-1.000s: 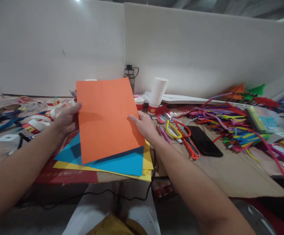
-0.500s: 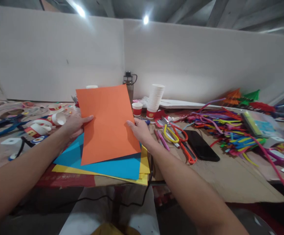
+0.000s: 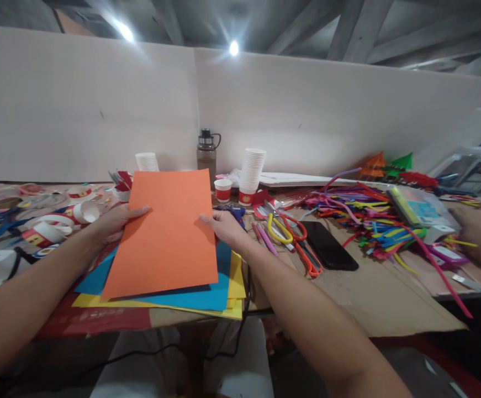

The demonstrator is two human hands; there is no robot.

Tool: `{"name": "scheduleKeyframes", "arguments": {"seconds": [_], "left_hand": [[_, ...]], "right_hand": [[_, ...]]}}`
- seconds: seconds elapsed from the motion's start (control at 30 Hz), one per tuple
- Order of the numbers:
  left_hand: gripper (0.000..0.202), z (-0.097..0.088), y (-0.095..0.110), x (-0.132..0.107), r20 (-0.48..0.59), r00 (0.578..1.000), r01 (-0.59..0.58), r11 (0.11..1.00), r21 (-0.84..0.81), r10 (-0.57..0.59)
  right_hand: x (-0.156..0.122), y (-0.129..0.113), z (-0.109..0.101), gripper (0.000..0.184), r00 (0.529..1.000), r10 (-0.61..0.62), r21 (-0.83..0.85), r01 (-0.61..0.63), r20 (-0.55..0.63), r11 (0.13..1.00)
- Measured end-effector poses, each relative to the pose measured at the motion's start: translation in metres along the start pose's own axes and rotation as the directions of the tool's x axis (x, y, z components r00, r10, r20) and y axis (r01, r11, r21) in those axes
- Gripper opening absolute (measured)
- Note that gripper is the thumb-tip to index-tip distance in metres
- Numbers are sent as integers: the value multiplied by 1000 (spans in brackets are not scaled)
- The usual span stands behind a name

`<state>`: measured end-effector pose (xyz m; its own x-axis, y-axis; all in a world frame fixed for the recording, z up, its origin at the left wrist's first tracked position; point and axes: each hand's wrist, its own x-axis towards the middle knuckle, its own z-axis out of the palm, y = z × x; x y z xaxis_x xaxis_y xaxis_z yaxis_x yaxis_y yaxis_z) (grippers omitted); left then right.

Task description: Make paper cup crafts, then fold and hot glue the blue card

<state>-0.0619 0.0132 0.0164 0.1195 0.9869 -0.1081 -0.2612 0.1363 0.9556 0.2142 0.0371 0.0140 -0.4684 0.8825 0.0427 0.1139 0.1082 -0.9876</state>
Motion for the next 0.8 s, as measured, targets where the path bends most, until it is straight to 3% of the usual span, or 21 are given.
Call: {"name": "scheduleKeyframes", "arguments": {"seconds": [0.27, 0.6, 0.8], "left_hand": [[29, 1, -2, 3, -29, 998, 59, 997, 55, -58], [32, 2, -5, 5, -26, 999, -37, 998, -51, 36], [27, 4, 1, 0, -16, 995, -97, 993, -67, 96]], "right_hand": [[7, 9, -3, 32, 998, 21, -31, -23, -61, 999], [8, 10, -5, 33, 997, 6, 16, -5, -82, 1000], [11, 14, -8, 32, 987, -100, 90, 112, -125, 990]]}}
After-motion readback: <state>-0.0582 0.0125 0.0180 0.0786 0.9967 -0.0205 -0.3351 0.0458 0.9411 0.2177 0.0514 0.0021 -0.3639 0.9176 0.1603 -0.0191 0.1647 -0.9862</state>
